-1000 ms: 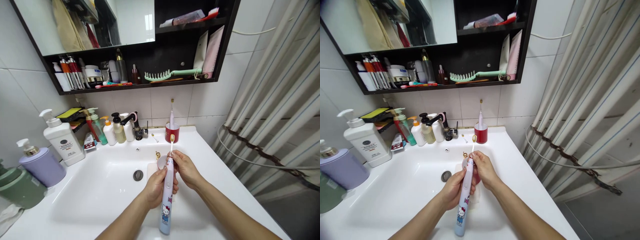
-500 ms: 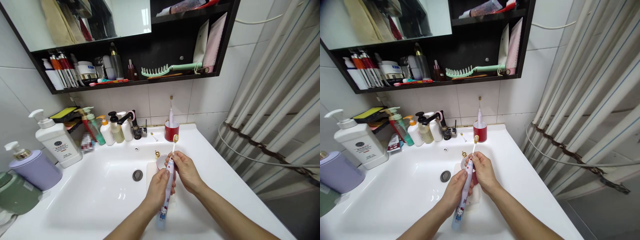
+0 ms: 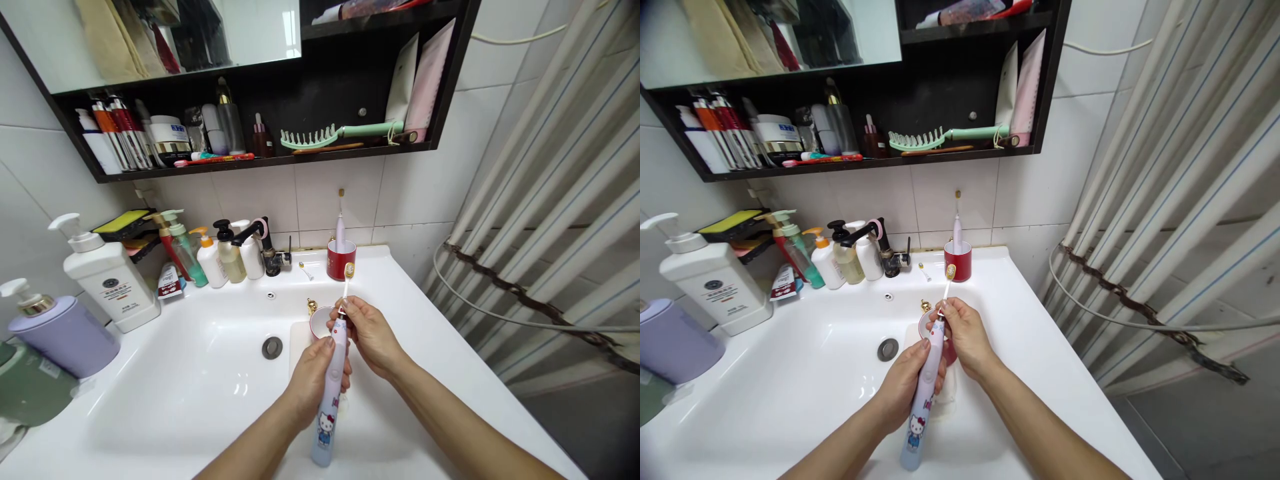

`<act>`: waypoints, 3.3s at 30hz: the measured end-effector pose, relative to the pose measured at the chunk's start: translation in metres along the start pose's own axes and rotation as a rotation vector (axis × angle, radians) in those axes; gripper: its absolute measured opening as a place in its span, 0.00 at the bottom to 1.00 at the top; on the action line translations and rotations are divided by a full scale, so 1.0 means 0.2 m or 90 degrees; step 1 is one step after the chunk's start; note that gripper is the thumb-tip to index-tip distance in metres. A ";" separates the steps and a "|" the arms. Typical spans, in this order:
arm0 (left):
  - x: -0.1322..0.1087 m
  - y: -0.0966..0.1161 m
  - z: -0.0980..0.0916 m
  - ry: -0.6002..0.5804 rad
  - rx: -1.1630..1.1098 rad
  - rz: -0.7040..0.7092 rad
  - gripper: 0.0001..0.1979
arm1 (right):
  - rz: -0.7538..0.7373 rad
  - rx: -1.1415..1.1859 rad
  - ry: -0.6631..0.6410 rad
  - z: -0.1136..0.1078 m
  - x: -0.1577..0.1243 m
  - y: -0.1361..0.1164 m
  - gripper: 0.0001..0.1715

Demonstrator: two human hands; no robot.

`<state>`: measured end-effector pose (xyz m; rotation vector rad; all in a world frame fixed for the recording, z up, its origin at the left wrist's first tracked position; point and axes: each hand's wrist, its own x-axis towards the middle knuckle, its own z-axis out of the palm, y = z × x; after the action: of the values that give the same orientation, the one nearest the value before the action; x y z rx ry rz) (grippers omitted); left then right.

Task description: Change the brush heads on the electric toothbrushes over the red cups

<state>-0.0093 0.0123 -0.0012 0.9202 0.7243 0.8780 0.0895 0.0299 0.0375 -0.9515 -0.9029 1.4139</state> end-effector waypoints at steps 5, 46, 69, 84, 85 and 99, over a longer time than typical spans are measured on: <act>-0.01 0.01 0.00 -0.013 0.004 -0.013 0.16 | -0.060 -0.041 0.041 -0.04 0.02 0.00 0.12; -0.04 0.06 0.00 0.011 -0.100 0.013 0.17 | -0.020 -0.338 0.013 -0.04 0.17 -0.12 0.09; -0.05 0.06 0.02 -0.049 0.064 -0.036 0.16 | -0.026 -0.095 0.016 -0.10 0.01 -0.07 0.12; -0.06 0.05 0.02 -0.069 0.004 -0.029 0.18 | -0.058 -0.176 -0.030 -0.07 -0.02 -0.05 0.15; -0.06 0.05 0.02 -0.077 -0.001 -0.039 0.19 | -0.063 -0.175 -0.016 -0.07 -0.02 -0.04 0.15; -0.06 0.01 0.05 -0.019 0.046 -0.019 0.18 | -0.081 -0.214 -0.005 -0.08 -0.01 -0.05 0.16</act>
<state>-0.0075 -0.0004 0.0060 0.9828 0.7460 0.8140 0.1080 0.0281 0.0415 -1.1153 -1.2105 1.1793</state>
